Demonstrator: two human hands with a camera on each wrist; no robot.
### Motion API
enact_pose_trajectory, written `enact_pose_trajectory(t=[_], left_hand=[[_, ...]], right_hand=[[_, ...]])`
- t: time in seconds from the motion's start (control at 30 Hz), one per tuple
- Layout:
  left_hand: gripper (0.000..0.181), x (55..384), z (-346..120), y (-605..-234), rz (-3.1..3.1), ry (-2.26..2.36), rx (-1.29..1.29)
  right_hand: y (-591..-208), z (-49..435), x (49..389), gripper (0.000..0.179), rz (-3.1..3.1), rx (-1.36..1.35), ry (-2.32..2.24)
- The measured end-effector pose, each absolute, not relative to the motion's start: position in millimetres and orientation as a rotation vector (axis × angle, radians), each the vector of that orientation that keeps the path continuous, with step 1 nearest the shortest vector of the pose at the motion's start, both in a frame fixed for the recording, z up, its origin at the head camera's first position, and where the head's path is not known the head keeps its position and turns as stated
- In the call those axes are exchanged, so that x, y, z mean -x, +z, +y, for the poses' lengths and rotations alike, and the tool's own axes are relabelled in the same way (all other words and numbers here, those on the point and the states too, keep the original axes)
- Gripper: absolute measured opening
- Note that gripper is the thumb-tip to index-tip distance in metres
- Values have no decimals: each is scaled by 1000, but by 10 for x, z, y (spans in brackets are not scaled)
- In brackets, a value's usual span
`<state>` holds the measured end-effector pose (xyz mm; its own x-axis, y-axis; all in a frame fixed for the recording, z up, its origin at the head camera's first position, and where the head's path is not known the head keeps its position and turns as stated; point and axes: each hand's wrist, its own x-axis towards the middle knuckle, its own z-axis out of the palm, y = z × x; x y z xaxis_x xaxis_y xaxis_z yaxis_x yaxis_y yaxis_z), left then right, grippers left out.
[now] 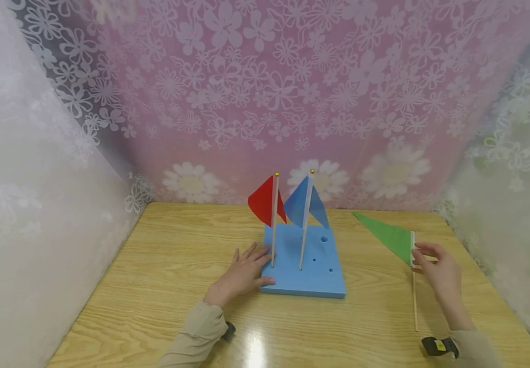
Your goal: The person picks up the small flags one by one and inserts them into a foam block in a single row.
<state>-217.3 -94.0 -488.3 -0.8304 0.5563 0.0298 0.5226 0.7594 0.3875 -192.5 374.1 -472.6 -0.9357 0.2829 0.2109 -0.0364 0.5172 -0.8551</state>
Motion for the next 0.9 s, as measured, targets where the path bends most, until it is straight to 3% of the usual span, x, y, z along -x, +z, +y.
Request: enact_pose_trajectory(t=[0.4, 0.6, 0.9], left_hand=[[74, 2188, -925, -4897, 2861, 586, -865], [74, 2191, -926, -4899, 2862, 587, -866], [73, 2183, -927, -4888, 2861, 597, -874]], right_hand=[[-4848, 4012, 1908, 54, -2787, 312, 1362], [-4855, 4068, 1957, 52, -2898, 298, 1351], [-4819, 4070, 2077, 43, -3166, 203, 855]])
